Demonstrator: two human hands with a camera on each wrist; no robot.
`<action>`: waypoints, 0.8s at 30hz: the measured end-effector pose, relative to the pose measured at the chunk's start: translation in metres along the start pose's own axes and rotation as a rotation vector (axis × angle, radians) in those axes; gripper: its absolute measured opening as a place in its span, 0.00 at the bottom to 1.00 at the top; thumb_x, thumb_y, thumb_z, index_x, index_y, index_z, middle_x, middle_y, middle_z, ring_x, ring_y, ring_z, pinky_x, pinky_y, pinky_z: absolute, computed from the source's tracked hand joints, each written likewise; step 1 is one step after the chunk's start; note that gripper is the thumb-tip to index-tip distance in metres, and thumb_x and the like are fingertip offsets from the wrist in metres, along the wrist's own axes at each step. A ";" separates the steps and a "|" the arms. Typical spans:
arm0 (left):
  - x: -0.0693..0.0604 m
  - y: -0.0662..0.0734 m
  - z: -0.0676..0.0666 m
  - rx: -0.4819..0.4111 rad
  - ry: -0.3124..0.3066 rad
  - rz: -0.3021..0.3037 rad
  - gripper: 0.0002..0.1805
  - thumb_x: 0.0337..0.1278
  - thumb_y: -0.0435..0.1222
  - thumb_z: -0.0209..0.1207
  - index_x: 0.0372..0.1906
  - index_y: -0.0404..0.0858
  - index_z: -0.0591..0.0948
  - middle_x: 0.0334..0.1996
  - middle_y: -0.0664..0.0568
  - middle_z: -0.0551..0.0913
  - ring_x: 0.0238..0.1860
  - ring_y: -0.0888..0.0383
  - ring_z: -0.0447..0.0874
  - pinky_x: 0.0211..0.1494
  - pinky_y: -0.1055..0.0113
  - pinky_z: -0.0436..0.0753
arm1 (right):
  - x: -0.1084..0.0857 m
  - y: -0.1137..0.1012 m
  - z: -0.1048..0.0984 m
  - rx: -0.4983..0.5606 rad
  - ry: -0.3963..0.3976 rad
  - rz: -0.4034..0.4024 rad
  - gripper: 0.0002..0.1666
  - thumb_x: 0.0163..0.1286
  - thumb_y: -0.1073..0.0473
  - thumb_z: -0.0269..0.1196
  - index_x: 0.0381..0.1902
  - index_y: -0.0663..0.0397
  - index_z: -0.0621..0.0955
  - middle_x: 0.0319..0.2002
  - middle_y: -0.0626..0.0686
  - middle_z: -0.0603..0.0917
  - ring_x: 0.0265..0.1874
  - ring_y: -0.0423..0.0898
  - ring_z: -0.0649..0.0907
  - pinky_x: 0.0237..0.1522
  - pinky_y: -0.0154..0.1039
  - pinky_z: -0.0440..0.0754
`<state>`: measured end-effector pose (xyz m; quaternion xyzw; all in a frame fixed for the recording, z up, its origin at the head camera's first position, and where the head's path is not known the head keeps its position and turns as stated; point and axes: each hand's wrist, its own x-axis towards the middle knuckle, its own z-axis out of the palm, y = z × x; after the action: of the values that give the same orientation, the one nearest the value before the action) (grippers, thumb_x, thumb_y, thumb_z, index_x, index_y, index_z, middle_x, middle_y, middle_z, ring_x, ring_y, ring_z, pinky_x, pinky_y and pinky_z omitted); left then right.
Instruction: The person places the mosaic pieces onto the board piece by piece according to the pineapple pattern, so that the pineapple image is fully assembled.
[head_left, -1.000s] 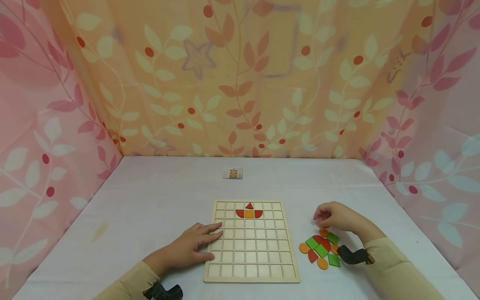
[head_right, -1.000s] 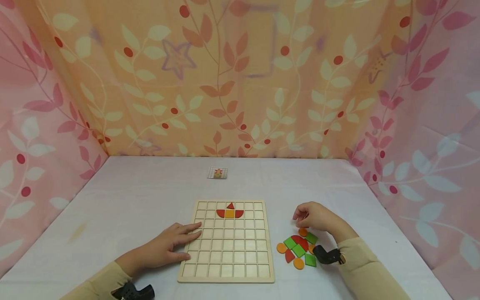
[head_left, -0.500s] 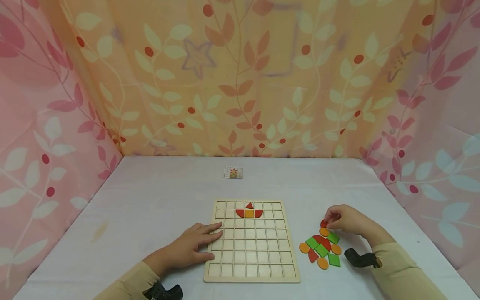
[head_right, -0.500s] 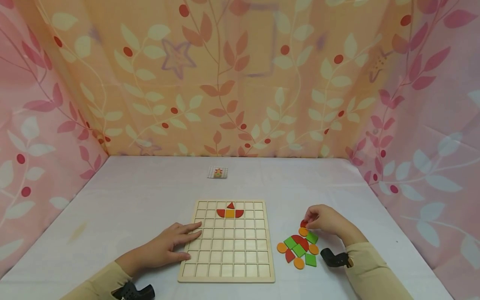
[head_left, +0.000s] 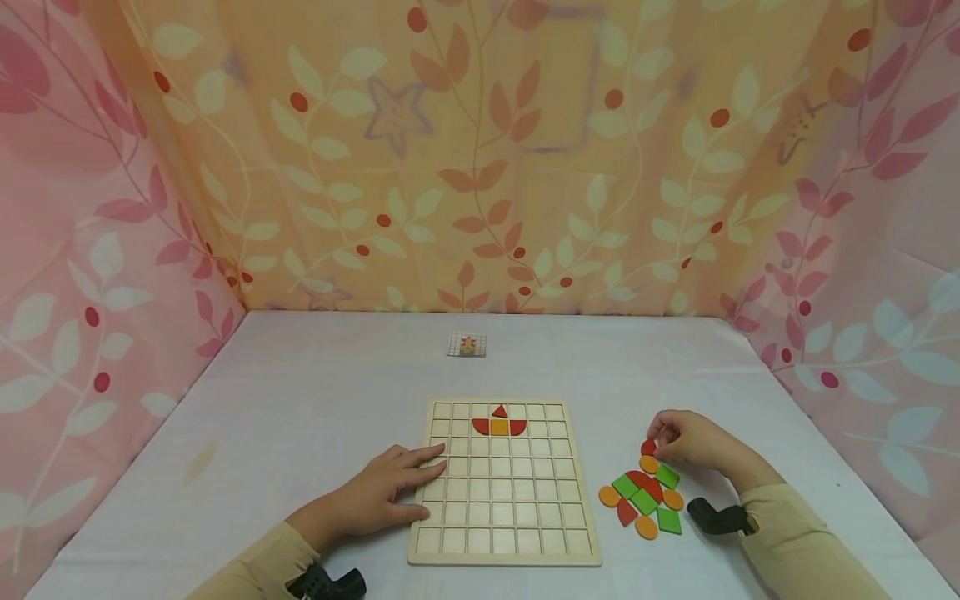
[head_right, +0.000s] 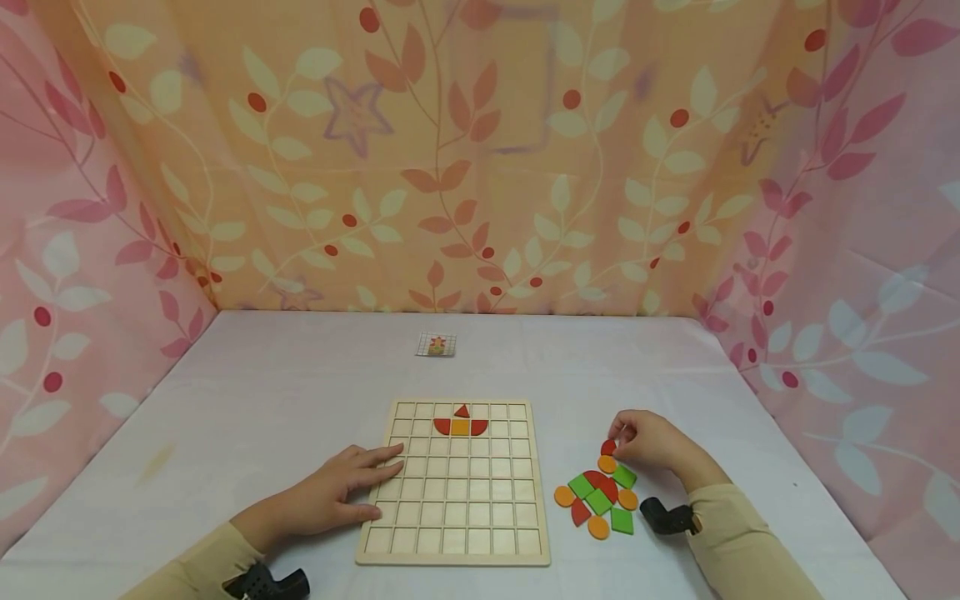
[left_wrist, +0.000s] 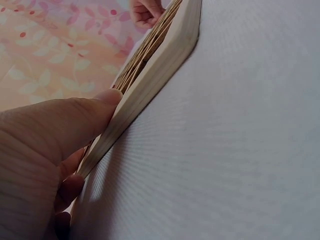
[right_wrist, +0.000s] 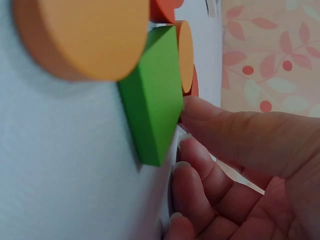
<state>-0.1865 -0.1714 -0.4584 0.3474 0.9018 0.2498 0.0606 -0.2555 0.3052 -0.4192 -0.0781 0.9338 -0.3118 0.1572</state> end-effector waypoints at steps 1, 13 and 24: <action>0.000 0.000 0.000 0.000 0.000 0.001 0.36 0.53 0.58 0.54 0.67 0.50 0.64 0.70 0.59 0.55 0.51 0.65 0.60 0.54 0.58 0.62 | 0.000 -0.001 0.000 -0.006 0.000 -0.003 0.11 0.51 0.65 0.68 0.32 0.55 0.77 0.21 0.50 0.72 0.25 0.46 0.71 0.28 0.39 0.70; -0.001 0.002 -0.002 -0.011 -0.005 -0.002 0.36 0.53 0.57 0.55 0.67 0.50 0.64 0.70 0.59 0.55 0.52 0.64 0.60 0.54 0.57 0.61 | -0.001 -0.005 0.000 -0.080 -0.027 0.015 0.14 0.48 0.65 0.70 0.28 0.54 0.74 0.24 0.51 0.72 0.28 0.47 0.71 0.32 0.40 0.71; -0.001 0.004 -0.002 -0.006 -0.003 -0.005 0.36 0.54 0.56 0.55 0.67 0.49 0.64 0.70 0.58 0.55 0.52 0.65 0.60 0.53 0.58 0.62 | -0.001 -0.009 -0.001 -0.095 -0.061 0.029 0.17 0.47 0.63 0.72 0.27 0.54 0.72 0.23 0.51 0.72 0.28 0.47 0.72 0.31 0.40 0.72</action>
<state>-0.1846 -0.1705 -0.4547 0.3455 0.9018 0.2517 0.0637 -0.2544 0.2993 -0.4124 -0.0813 0.9434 -0.2620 0.1864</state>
